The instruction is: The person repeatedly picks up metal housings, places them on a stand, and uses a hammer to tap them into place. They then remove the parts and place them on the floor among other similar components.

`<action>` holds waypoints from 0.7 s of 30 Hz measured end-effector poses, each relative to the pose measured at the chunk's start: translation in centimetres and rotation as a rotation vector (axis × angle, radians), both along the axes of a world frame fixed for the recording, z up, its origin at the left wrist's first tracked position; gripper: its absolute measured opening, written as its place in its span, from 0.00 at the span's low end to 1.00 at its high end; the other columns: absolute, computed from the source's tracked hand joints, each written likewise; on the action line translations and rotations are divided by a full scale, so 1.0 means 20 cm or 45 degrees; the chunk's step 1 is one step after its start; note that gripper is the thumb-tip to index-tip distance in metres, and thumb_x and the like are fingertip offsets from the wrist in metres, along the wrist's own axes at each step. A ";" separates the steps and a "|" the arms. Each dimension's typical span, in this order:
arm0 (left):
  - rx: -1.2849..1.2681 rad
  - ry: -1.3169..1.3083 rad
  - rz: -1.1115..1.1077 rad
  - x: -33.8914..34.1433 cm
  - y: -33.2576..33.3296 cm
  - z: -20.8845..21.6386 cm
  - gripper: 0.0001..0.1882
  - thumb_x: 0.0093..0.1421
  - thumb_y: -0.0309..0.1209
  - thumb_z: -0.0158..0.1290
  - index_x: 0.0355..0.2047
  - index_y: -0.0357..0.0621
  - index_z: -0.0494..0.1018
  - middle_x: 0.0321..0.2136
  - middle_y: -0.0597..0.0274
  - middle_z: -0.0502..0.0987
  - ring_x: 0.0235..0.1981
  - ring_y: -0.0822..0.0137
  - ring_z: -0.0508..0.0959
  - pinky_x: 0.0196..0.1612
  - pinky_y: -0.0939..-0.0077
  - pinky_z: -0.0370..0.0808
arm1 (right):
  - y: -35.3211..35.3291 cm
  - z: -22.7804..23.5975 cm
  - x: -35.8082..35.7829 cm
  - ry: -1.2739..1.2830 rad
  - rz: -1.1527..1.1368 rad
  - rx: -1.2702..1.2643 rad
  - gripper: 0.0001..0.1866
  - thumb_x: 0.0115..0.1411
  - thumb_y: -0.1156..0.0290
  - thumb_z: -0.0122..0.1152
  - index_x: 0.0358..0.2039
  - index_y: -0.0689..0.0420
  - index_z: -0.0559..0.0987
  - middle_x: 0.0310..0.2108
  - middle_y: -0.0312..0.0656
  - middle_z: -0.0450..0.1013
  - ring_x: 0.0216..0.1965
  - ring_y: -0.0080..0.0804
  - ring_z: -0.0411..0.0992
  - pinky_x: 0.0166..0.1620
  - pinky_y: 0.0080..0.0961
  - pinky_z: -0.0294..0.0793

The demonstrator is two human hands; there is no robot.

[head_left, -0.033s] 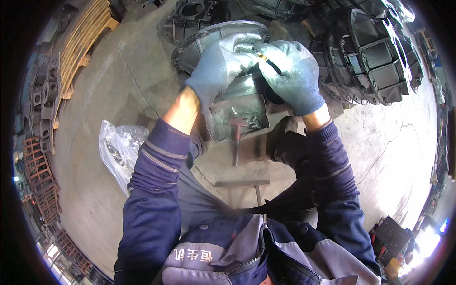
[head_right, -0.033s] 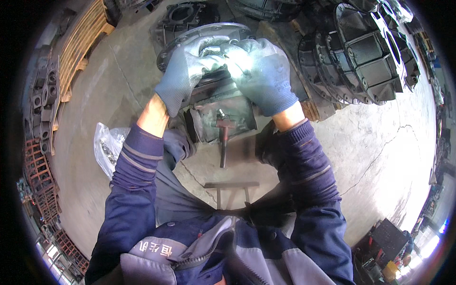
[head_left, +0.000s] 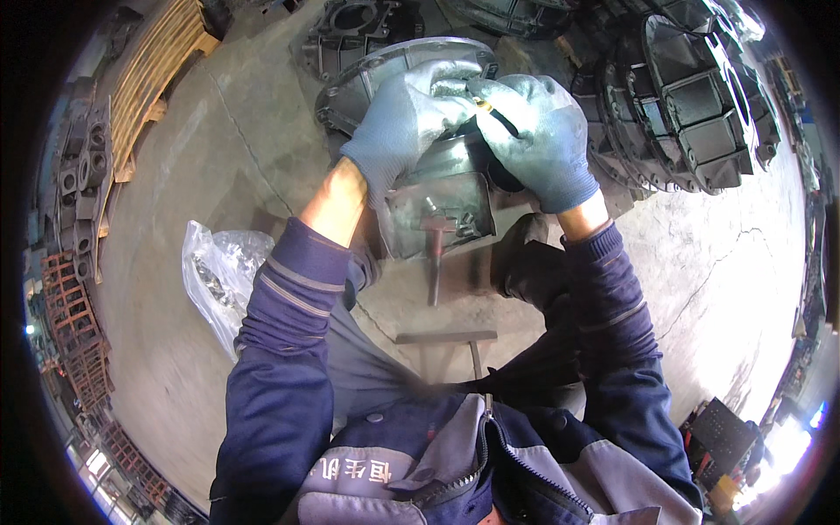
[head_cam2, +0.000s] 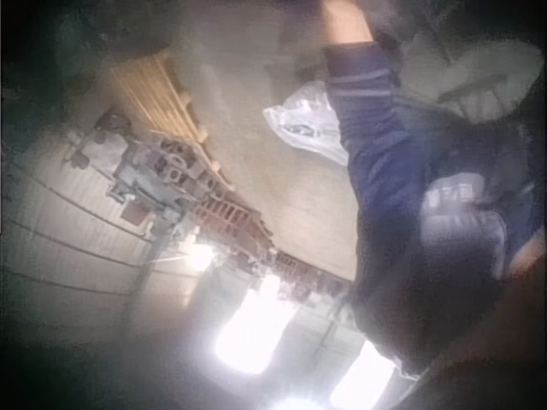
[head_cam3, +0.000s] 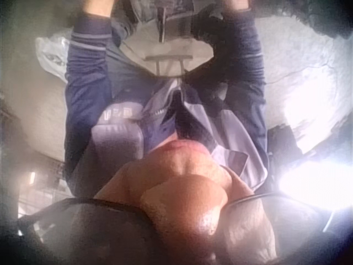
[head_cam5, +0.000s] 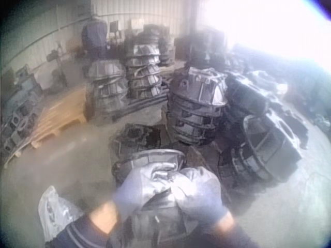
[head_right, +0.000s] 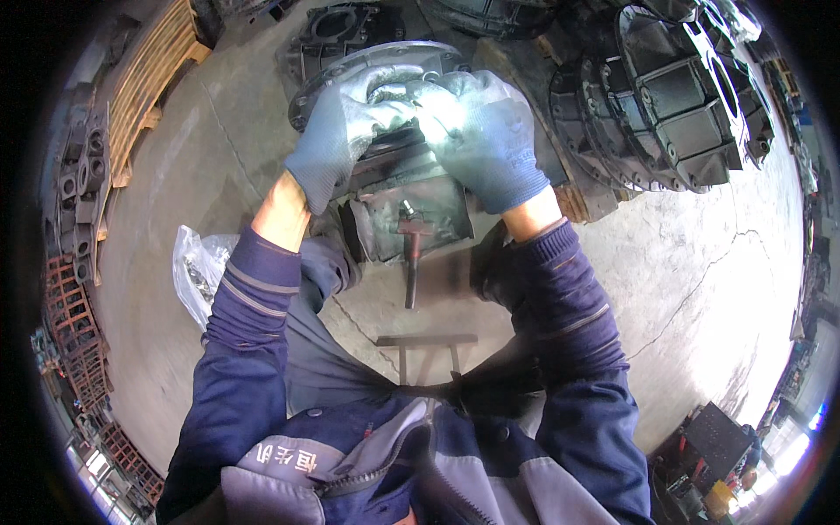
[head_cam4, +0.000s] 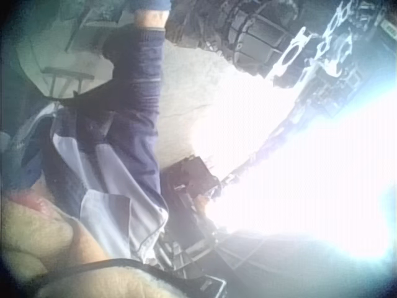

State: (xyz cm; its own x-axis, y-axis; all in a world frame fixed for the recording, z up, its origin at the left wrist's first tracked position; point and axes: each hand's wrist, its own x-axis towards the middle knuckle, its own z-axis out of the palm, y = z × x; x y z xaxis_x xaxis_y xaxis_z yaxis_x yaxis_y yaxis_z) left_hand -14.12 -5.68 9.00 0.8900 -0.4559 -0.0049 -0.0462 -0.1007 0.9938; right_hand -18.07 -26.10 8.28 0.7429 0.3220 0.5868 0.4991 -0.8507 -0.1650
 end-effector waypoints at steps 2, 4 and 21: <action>0.014 -0.092 -0.035 0.02 0.01 -0.03 0.26 0.60 0.22 0.59 0.60 0.34 0.72 0.45 0.54 0.84 0.42 0.70 0.83 0.48 0.76 0.80 | 0.00 -0.01 0.00 0.001 0.004 0.008 0.14 0.55 0.58 0.68 0.41 0.47 0.85 0.38 0.40 0.79 0.39 0.44 0.76 0.40 0.41 0.77; 0.063 -0.145 -0.053 0.02 0.01 -0.06 0.27 0.59 0.22 0.60 0.60 0.35 0.73 0.45 0.54 0.84 0.42 0.69 0.83 0.48 0.76 0.80 | -0.01 -0.01 0.00 0.016 0.026 0.000 0.14 0.55 0.59 0.68 0.41 0.48 0.85 0.38 0.40 0.79 0.39 0.44 0.76 0.41 0.41 0.77; 1.329 -0.444 -0.076 0.74 0.18 -0.27 0.43 0.68 0.66 0.40 0.33 0.34 0.83 0.36 0.35 0.82 0.39 0.41 0.83 0.46 0.50 0.75 | -0.50 -1.02 -0.18 0.970 -0.524 0.395 0.19 0.57 0.63 0.73 0.47 0.58 0.84 0.42 0.47 0.84 0.41 0.35 0.82 0.46 0.30 0.80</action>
